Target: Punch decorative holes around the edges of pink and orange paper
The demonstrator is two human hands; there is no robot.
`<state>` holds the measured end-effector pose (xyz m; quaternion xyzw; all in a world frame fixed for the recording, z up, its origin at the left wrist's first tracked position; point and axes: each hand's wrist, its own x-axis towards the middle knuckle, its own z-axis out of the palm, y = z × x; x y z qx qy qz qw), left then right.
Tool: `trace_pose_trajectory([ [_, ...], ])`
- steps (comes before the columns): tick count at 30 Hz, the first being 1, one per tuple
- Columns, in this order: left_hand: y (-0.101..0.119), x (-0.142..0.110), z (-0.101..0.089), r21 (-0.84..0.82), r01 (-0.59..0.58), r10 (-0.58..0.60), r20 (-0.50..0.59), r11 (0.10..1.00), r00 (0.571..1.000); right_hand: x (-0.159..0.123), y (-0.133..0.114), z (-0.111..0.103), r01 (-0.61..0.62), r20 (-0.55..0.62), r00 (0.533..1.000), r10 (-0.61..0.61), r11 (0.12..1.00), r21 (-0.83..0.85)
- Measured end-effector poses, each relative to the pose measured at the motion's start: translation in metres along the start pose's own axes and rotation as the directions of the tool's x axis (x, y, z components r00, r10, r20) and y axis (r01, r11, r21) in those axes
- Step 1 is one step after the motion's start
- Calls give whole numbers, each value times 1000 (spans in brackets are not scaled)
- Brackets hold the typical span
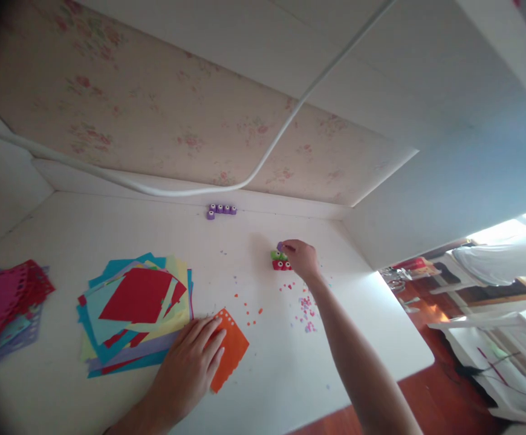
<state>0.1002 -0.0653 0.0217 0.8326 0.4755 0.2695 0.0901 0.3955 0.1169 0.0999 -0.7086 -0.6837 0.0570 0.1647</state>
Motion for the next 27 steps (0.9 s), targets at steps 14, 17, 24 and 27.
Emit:
trace_pose_trajectory([
  [14,-4,3,-5,-50,4,-2,37,999,999,48,-7,14,226,210,959,-191,962,-155],
  [17,-5,4,-7,-46,-3,5,30,999,1000,56,-45,30,290,207,942,-265,952,-100],
  [24,-8,8,-14,55,9,-8,-4,998,1000,89,-155,94,475,262,845,-466,879,33],
  [27,-7,9,-16,114,102,-100,-21,988,995,104,-181,111,489,292,828,-479,871,42],
])
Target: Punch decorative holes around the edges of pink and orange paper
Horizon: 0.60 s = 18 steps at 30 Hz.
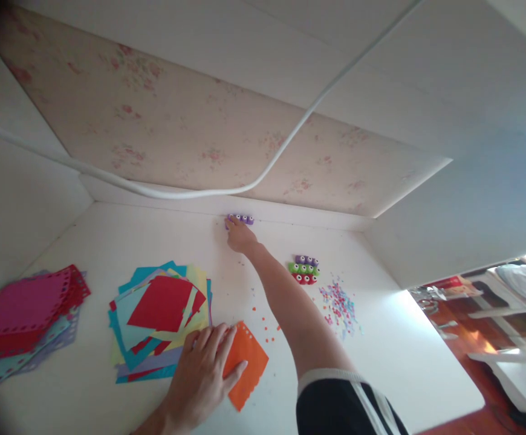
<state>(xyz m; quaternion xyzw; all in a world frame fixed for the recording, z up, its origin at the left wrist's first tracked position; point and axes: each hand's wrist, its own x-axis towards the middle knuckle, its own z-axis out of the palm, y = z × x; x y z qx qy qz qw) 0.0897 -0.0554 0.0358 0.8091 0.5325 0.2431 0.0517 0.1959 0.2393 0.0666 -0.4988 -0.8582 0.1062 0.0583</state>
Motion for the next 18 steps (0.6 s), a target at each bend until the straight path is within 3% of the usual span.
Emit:
trace_pose_trajectory([
  [3,-1,2,-3,29,79,-80,48,996,996,11,-1,4,-14,14,1000,14,1000,12],
  [7,-4,6,-7,5,124,-124,123,992,985,-7,6,3,-25,-14,1000,26,998,57],
  [13,-12,7,-8,-75,176,-159,191,981,969,-89,18,8,-45,-89,994,66,973,228],
  [18,-15,8,-12,-227,181,-135,205,957,969,-167,14,21,-93,-184,964,192,893,441],
])
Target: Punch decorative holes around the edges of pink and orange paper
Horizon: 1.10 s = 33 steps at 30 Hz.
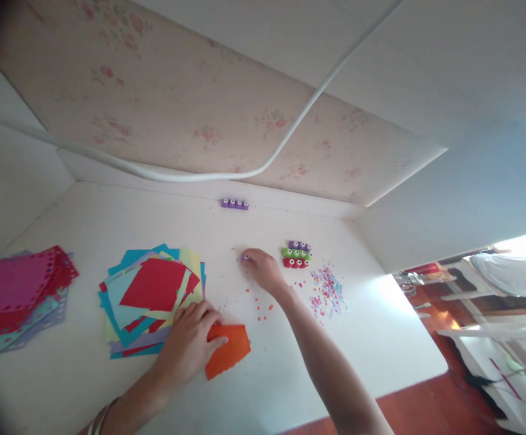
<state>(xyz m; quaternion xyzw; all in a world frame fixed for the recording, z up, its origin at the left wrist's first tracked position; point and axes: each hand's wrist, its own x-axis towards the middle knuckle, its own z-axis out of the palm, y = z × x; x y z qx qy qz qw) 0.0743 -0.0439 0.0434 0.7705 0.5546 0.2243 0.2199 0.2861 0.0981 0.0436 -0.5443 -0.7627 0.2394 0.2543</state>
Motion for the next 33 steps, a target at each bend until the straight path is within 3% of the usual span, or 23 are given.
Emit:
trace_pose_trajectory([
  [4,4,4,-9,-184,15,-16,-4,983,1000,-53,-7,2,-126,-147,977,154,975,183],
  [6,5,8,-12,-386,97,-64,97,917,993,-73,-16,1,-200,-199,933,300,893,404],
  [9,4,12,-15,-687,306,-102,321,659,942,-93,-31,-5,-239,-146,876,460,677,697],
  [12,3,15,-15,-785,404,-111,402,470,909,-103,-43,-11,-244,-59,900,432,611,753],
  [19,8,15,-19,-763,387,-139,371,518,918,-108,-50,-9,-242,-15,929,369,639,730],
  [24,7,14,-17,-779,392,-142,372,489,917,-109,-49,-6,-244,22,940,339,627,740],
  [33,6,16,-18,-792,423,-172,388,440,906,-111,-49,-3,-207,-31,946,323,673,710],
])
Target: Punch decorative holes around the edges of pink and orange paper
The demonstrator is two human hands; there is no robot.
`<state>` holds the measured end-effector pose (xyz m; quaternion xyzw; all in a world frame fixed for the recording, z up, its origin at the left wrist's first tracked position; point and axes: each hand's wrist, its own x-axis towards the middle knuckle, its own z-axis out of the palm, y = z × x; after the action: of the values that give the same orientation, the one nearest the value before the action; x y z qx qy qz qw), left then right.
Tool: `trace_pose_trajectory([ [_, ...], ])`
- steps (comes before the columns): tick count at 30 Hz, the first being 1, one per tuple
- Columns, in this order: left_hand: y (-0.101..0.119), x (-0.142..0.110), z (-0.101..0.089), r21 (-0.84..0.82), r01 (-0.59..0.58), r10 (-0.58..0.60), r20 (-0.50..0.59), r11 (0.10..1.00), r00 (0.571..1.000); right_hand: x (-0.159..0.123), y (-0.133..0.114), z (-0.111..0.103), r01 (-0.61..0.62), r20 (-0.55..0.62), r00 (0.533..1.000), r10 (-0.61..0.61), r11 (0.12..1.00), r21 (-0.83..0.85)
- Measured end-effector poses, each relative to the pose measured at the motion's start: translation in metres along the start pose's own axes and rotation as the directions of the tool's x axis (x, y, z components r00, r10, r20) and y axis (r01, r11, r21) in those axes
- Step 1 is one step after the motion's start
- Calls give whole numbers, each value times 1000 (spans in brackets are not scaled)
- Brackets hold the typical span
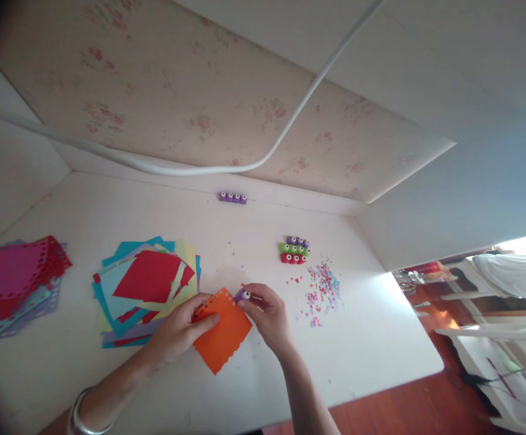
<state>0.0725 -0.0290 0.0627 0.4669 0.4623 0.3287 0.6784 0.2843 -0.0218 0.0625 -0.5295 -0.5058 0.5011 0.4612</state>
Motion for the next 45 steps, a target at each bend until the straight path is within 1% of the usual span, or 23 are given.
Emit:
trace_pose_trajectory([
  [9,0,-1,0,-51,-6,6,6,999,1000,0,5,-3,43,23,999,-42,997,-65],
  [16,-2,0,0,-29,-4,4,-1,1000,1000,-2,5,-1,26,-8,1000,-27,999,-32],
  [25,-2,0,1,-51,-6,6,-1,999,1000,-1,6,-2,54,16,998,-53,996,-68],
  [33,-1,2,0,-14,1,-1,-11,1000,1000,0,7,-2,42,8,999,-41,998,-43],
  [40,-1,0,1,-26,-2,2,-9,1000,1000,-2,6,-2,102,15,995,-101,988,-119],
  [45,-2,1,2,-13,-4,3,-19,1000,1000,-2,4,-1,118,33,993,-114,982,-150],
])
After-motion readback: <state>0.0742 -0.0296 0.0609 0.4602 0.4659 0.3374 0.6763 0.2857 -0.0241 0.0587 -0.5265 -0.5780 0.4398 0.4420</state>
